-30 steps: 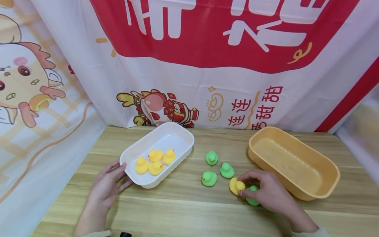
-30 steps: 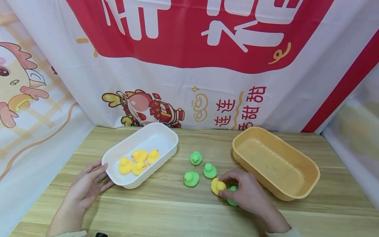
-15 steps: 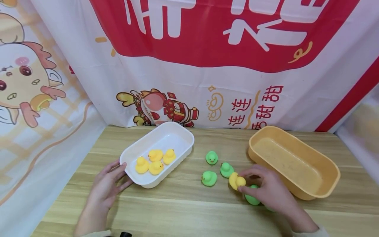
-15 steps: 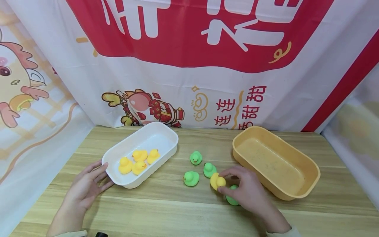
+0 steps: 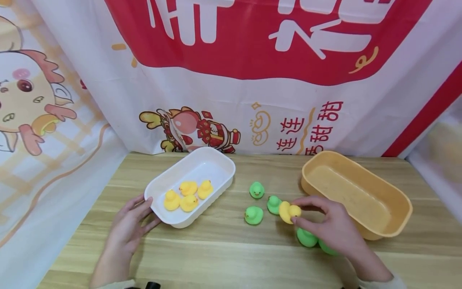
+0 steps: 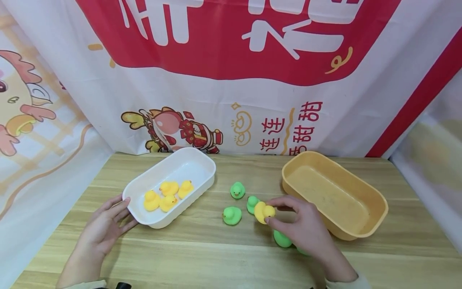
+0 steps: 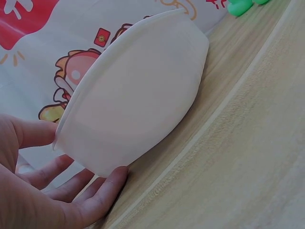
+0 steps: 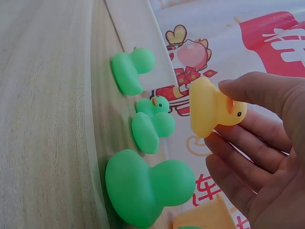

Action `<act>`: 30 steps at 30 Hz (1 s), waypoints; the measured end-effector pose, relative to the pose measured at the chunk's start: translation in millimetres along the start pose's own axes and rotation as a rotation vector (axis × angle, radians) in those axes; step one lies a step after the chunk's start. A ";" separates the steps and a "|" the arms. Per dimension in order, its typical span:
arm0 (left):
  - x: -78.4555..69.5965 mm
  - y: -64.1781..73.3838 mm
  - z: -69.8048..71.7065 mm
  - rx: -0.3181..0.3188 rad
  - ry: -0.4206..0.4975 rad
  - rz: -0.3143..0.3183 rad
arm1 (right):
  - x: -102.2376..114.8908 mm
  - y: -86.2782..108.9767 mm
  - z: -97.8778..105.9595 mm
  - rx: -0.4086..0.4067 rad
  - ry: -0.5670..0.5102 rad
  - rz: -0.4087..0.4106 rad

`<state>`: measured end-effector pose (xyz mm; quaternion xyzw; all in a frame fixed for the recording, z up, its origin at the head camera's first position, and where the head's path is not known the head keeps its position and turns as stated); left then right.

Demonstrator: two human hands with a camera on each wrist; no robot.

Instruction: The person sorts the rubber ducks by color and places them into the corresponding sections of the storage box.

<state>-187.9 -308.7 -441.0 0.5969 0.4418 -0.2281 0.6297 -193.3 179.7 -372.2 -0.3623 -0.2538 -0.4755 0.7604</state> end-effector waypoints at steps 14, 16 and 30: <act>0.0 -1.5 -0.1 0.003 -0.009 0.010 | 3.6 -2.7 1.1 0.004 0.013 -0.019; 0.0 -1.5 0.6 0.006 -0.006 0.007 | 6.3 -5.6 0.7 0.004 0.020 -0.014; -0.2 -1.5 2.3 0.008 0.008 -0.007 | 46.0 -61.4 -21.7 0.083 0.031 0.172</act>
Point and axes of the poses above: each hand's wrist, its own y-axis away from the middle knuckle, its own z-axis out of the back of the hand, x = y × z, the point moved 8 cm from there along -y, towards the middle knuckle, and after that the axes turned 9 degrees about z, right-handed, at the moved point
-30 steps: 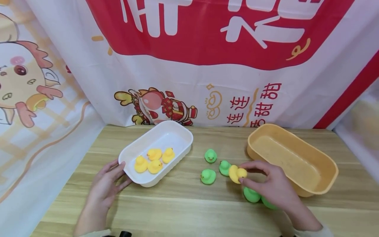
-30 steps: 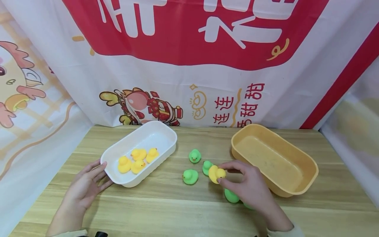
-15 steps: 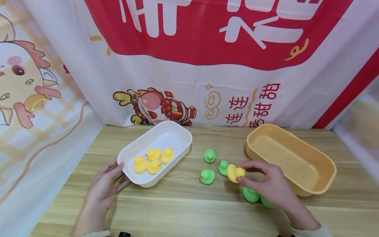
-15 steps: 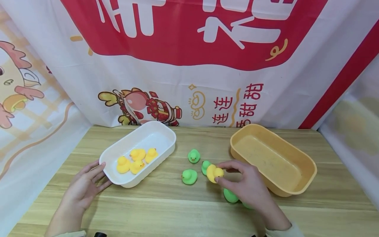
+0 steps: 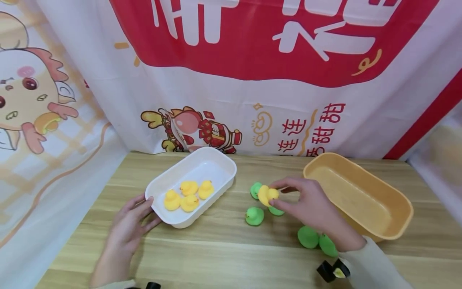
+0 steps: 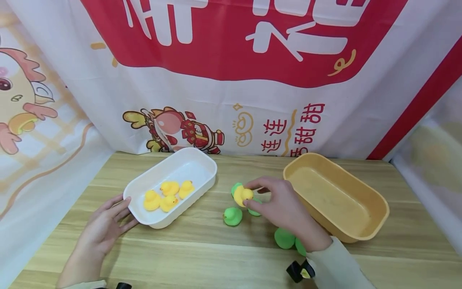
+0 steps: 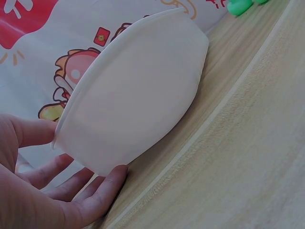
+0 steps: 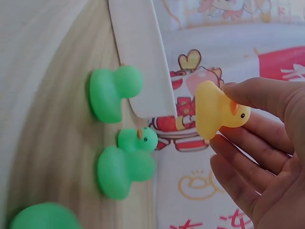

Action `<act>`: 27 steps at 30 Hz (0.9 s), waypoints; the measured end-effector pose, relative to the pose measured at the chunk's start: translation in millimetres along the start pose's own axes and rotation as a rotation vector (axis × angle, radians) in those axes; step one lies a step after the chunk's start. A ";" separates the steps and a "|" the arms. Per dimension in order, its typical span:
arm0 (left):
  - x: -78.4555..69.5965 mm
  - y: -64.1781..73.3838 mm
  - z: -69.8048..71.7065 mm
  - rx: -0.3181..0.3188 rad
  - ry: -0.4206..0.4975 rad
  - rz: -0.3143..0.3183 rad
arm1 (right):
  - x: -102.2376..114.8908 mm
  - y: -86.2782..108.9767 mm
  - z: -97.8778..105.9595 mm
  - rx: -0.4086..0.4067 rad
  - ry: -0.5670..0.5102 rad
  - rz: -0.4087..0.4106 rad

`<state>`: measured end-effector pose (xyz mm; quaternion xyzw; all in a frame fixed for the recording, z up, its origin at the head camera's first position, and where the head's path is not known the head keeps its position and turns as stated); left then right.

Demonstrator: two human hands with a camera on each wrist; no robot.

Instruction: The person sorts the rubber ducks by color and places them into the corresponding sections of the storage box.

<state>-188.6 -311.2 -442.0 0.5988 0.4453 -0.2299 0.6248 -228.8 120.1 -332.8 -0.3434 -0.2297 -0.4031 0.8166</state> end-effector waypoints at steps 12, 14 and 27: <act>-3.6 0.7 -6.9 0.000 -0.025 0.001 | 15.1 -62.9 -29.2 0.118 -0.043 -0.081; -4.4 0.5 -7.1 -0.001 -0.029 0.006 | 17.2 -74.0 -36.8 0.132 -0.079 -0.084; -1.6 0.2 -4.2 0.009 0.010 0.014 | 23.8 -134.4 -94.8 0.142 -0.118 -0.088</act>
Point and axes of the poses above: each hand's wrist, its own y-axis away from the middle knuckle, its own z-axis out of the back of the hand, x = y × z, the point moved 8 cm from there along -y, towards the middle knuckle, and after that the axes turned 9 degrees about z, right-handed, at the moved point
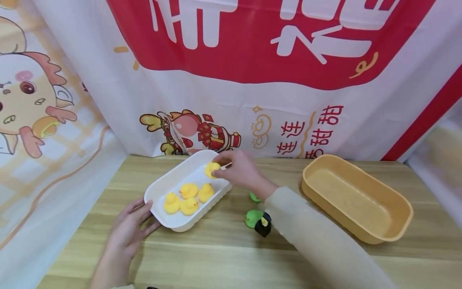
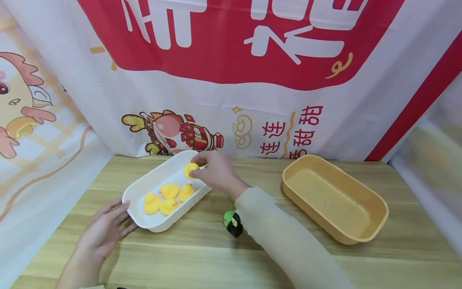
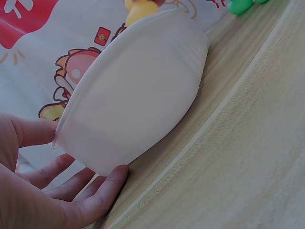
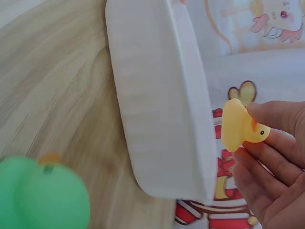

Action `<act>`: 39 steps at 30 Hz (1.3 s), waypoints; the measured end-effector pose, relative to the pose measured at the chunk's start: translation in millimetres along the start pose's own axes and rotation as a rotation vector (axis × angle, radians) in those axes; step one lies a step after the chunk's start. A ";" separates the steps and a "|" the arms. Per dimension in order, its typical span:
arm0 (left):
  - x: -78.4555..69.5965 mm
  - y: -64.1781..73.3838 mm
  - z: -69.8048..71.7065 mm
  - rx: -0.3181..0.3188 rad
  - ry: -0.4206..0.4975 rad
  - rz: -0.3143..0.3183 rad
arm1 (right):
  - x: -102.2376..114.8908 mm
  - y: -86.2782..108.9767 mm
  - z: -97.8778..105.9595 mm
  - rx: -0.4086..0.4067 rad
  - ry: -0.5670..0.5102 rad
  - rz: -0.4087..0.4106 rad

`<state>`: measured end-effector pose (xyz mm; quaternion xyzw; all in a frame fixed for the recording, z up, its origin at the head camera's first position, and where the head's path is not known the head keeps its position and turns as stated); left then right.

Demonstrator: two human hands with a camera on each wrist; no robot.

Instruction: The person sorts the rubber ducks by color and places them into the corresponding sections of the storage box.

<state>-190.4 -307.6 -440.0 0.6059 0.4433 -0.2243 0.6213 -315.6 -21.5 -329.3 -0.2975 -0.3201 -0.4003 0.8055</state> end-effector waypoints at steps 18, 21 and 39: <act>0.7 -0.2 6.2 0.012 -0.009 0.014 | -19.8 -37.3 -52.6 0.001 0.030 -0.172; 1.0 -0.2 6.2 0.012 -0.008 0.021 | -22.1 -39.3 -55.8 -0.010 0.035 -0.174; 3.4 -3.5 5.0 0.010 -0.013 0.015 | -30.1 -39.6 -70.7 0.046 0.160 -0.232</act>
Point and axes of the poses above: each hand's wrist, its own y-axis away from the middle knuckle, its own z-axis out of the back of the hand, x = y × z, the point moved 8 cm from there along -y, towards the middle knuckle, and after that the axes turned 9 degrees about z, right-handed, at the moved point
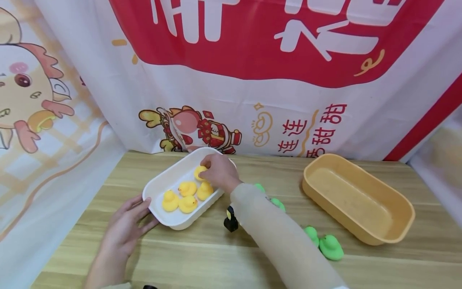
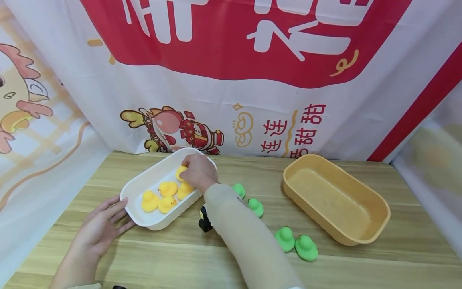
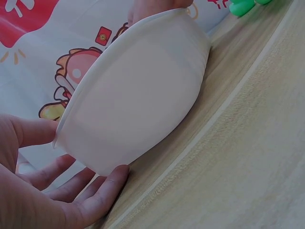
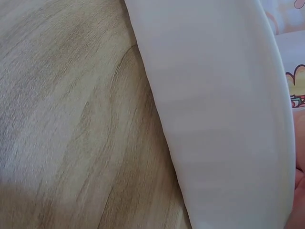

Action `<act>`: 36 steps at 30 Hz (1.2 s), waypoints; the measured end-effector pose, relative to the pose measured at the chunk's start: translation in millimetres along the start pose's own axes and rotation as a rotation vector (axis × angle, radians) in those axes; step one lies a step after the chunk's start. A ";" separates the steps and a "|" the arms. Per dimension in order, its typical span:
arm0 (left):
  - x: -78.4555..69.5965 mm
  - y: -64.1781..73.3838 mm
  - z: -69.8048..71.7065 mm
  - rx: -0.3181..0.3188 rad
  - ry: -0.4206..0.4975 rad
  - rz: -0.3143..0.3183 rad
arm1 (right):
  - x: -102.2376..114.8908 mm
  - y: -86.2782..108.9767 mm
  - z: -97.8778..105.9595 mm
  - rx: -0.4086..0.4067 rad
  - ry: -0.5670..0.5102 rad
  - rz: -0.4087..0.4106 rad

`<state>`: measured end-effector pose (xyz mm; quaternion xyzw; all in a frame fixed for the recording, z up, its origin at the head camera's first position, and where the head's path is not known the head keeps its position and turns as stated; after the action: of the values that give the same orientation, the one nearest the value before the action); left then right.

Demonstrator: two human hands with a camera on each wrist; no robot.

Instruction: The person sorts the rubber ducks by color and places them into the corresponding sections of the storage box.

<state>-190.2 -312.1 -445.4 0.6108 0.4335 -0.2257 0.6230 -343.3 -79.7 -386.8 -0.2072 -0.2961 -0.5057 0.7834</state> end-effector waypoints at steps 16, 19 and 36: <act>-0.3 0.6 -1.8 -0.015 -0.004 0.000 | -2.9 -4.7 -5.8 0.026 0.142 0.001; -0.3 0.4 -1.1 -0.015 -0.002 -0.002 | -2.2 -3.1 -4.7 0.025 0.132 0.004; -1.2 0.5 -0.8 -0.018 -0.012 -0.012 | -4.1 2.3 1.4 -0.052 -0.123 -0.012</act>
<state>-190.6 -311.6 -444.1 0.6014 0.4353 -0.2292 0.6296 -342.9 -75.1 -388.6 -0.2564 -0.3316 -0.5041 0.7551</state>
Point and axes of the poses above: each hand's wrist, its own y-axis away from the middle knuckle, its own z-axis out of the back of the hand, x = y × z, the point moved 8 cm from there along -y, towards the middle knuckle, and after that the axes turned 9 degrees about z, right-handed, at the moved point
